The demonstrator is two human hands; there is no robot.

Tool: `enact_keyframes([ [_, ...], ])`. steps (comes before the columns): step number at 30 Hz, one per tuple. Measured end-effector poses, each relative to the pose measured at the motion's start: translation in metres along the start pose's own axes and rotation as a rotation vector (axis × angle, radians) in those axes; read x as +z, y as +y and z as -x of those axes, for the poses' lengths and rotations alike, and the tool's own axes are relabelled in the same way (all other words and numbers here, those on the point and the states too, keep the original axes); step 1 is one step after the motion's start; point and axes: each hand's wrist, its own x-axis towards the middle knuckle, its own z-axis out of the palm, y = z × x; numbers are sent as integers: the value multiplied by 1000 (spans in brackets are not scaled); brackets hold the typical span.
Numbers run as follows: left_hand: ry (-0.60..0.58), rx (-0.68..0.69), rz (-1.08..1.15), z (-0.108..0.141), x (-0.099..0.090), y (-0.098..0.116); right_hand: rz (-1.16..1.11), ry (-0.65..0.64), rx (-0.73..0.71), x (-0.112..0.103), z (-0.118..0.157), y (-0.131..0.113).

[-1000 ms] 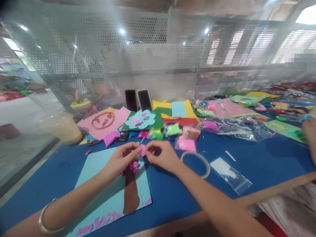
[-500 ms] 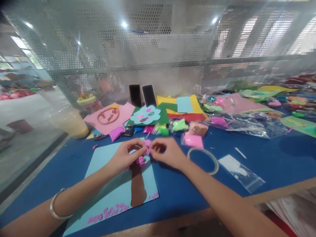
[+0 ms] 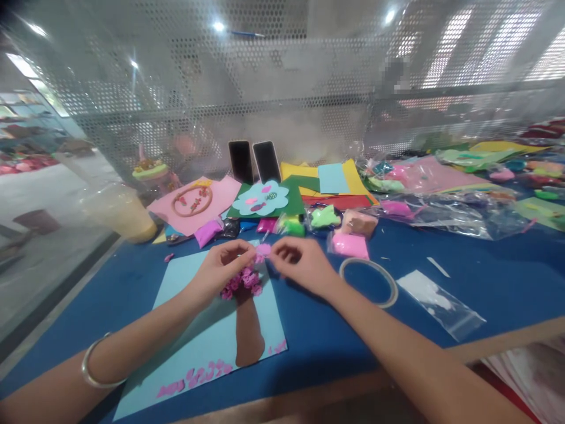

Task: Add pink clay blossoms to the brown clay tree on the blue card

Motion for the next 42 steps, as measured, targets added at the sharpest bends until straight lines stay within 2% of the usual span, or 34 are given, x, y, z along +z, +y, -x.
enact_keyframes([
  [6, -16, -35, 49, -4, -9, 1, 1, 53, 33, -1, 0, 1],
  [10, -17, -33, 4, -5, -13, 1, 16, 73, 60, 0, -1, 2],
  [13, -43, 35, -186, -6, -14, 0, 35, 98, 69, -1, -2, 3],
  [16, -50, 201, -451, -9, -19, 0, 48, 132, 98, -3, -3, 4],
  [19, -129, 334, -708, -15, -26, 3, 65, 150, 104, -4, -3, 4],
  [22, -248, 375, -939, -23, -32, 6, 105, 156, 82, -4, -3, 3],
  [26, -347, 411, -1149, -36, -34, 8, 186, 175, 43, -5, -4, 2],
  [30, -506, 465, -1198, -48, -35, 9, 235, 203, 37, -6, -6, 4],
  [33, -574, 507, -1206, -54, -35, 10, 246, 214, 46, -7, -7, 5],
  [37, -604, 538, -1227, -58, -36, 8, 244, 201, 61, -8, -7, 4],
  [42, -596, 497, -1199, -59, -37, 10, 250, 191, 67, -8, -8, 4],
])
